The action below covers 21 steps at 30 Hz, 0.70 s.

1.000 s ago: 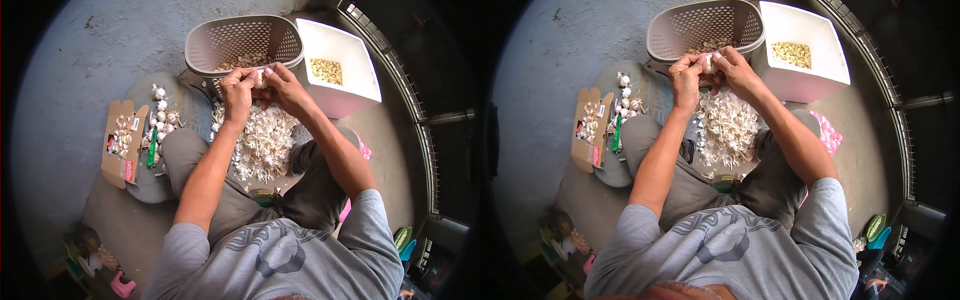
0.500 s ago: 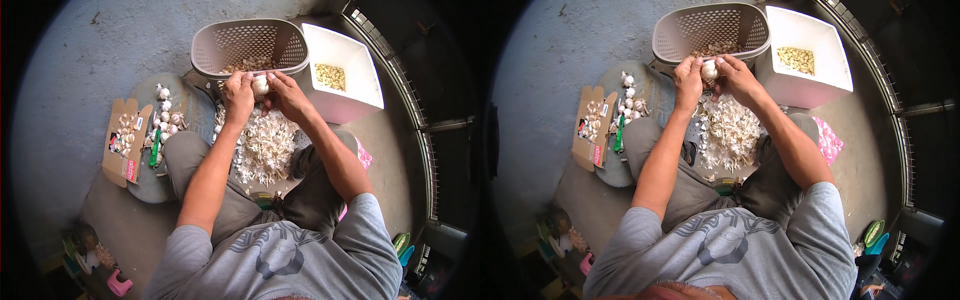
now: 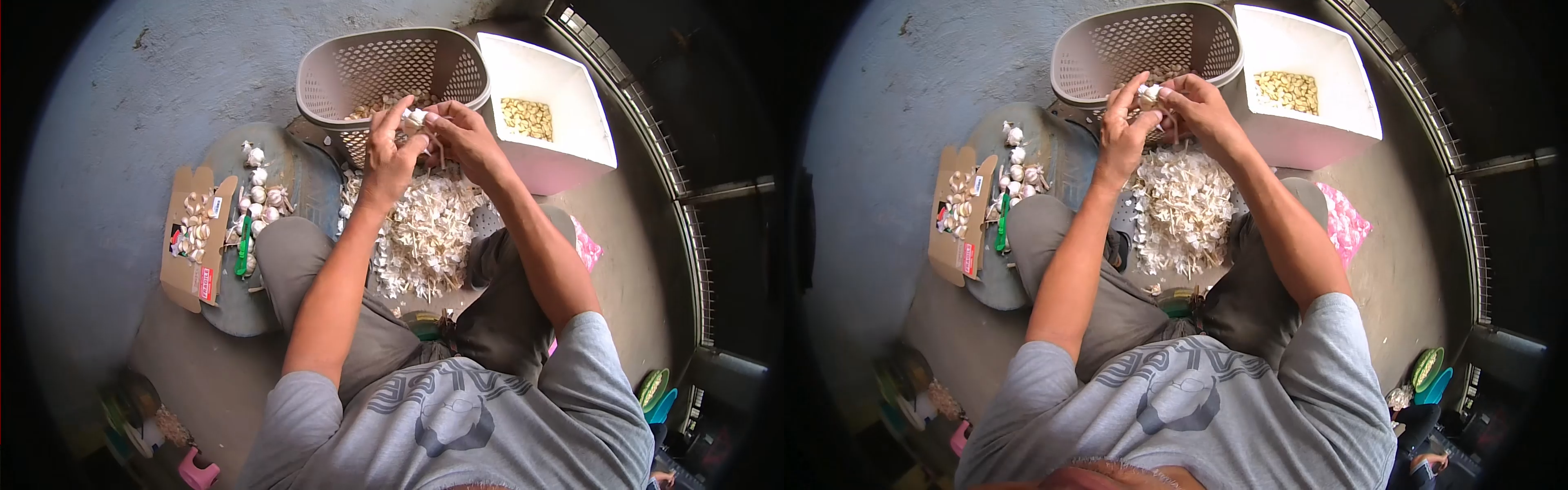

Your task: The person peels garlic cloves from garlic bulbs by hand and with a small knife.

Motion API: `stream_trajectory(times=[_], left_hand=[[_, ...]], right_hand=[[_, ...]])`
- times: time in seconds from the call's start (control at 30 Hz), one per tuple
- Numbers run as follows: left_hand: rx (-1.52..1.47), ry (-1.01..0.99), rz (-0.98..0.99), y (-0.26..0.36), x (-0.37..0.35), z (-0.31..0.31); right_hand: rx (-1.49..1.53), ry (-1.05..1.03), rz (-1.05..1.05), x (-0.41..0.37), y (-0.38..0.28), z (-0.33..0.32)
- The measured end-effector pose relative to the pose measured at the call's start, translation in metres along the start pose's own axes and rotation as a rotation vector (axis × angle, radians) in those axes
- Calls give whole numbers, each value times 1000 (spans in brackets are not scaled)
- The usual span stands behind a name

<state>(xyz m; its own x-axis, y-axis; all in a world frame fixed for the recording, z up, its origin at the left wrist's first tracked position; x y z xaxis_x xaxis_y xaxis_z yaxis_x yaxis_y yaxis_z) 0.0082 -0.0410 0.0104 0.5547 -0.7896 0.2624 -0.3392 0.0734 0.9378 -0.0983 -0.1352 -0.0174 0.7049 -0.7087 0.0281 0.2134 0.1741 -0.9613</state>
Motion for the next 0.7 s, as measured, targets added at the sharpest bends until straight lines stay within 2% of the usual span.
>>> stream_trajectory(times=[0.07,0.1,0.23,0.33,0.43,0.47,0.57,0.63,0.7], left_hand=[[-233,-156,-186,-12,3,12],[-186,-137,-199,-16,2,11],[-561,-122,-292,-30,6,7],[-470,-59,-284,-42,11,1],[-267,6,-193,-37,12,-6],[-200,22,-147,-32,12,-8],[-423,42,-238,-45,11,-9],[-634,28,-367,-47,7,-7],[-580,34,-394,-40,7,-11]], right_hand=[[-44,-16,-2,0,3,8],[-53,-47,-41,0,1,12],[-20,-70,-33,-3,-9,18],[-21,-99,-130,-6,-24,26],[-400,-116,-5,0,-14,25],[-392,-118,-49,0,-17,27],[-442,-122,-176,2,-12,24],[-306,-112,-168,1,-15,24],[-171,-101,-164,1,-20,23]])
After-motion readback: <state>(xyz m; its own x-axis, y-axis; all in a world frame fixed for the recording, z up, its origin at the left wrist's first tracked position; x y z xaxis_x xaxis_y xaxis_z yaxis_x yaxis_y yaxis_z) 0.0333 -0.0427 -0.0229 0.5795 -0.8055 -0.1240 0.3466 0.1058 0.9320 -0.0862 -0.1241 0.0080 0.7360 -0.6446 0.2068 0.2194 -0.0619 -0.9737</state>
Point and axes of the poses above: each hand's wrist, its own x-axis towards the middle knuckle, its own z-axis out of the palm, y = z × x, the point moved 9 cm from there along x, towards the middle knuckle, and after that the axes turned 8 degrees about -z, right-handed, at the moved point
